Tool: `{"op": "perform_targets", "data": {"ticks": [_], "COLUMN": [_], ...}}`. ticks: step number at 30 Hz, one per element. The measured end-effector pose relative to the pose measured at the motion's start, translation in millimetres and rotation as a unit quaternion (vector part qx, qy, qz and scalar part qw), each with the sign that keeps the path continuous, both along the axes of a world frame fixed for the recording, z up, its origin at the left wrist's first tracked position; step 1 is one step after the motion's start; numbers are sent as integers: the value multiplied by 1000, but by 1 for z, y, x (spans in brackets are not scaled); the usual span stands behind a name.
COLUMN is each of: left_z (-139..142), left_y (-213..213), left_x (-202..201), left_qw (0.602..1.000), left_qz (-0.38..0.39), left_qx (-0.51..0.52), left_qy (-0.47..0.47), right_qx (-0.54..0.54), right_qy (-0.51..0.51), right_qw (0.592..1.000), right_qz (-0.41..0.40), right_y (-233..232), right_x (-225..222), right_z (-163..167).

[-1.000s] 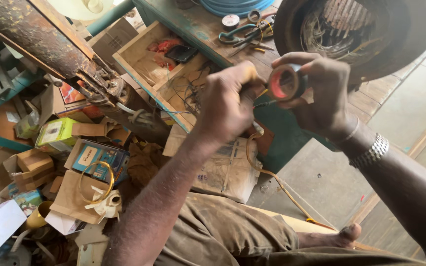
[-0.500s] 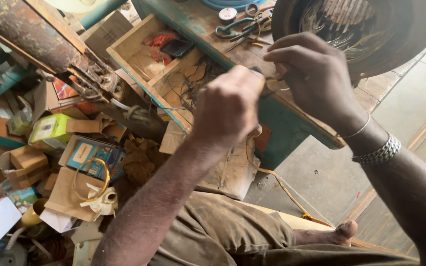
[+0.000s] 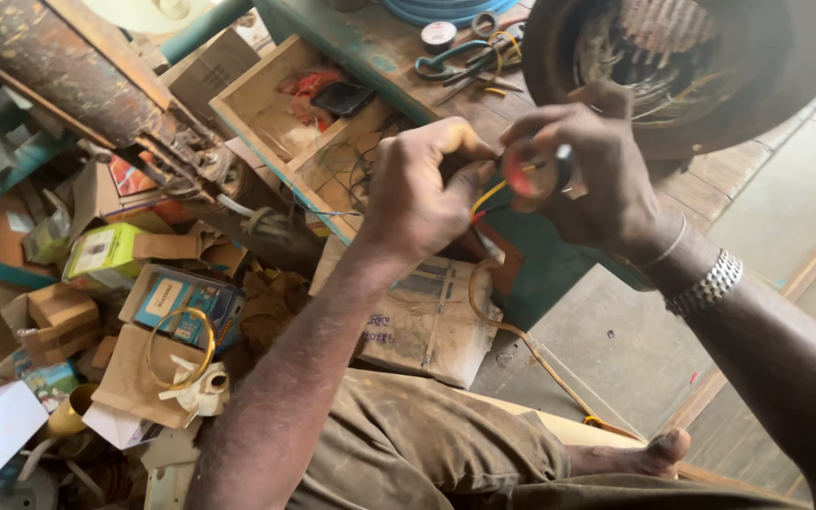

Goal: The person sits on the floor in front of a workbench and wraps yellow tape around the lead wires of an electric motor stator, pressing the tape down by hand. They use pliers to trim the tape, then take black electrical tape and wrap it around the wire bundle, smoothing the tape with their fingers.

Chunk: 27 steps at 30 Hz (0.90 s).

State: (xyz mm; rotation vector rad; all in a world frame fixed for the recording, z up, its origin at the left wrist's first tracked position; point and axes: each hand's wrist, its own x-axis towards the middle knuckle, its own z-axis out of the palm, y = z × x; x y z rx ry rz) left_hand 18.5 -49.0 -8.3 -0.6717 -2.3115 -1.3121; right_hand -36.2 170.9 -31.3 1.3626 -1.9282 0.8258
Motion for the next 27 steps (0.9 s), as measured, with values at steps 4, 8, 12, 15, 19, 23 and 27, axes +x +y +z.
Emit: {"op": "perform_targets", "data": {"ticks": [4,8,12,15,19,23,27], "left_z": [0,-7,-10,-7,-1,-3,-6], "left_y": [-4,2,11,11,3,1,-1], "left_x": [5,15,13,9,2,-1,-2], "left_qw": [990,977,951,955,999,921,961], "left_qz": [4,16,80,106,42,-125,-83], "left_qx": [-79,-137,-180,-169,-13,239,159], "left_qy": [113,162,238,219,29,-279,-209], "right_qx": [-157,-50,94,99,33,47,45], "right_qy": [-219,-219,-144,-96,34,228,103], "right_qw": [954,974,980,983,997,971,993], "right_qz": [130,10,-105,-123,62,50,28], "right_y": [-12,-13,-9,-3,6,11,8], "right_x": [11,8,1,3,1,-6,-6], "right_z": [4,11,14,16,22,14,-5]}}
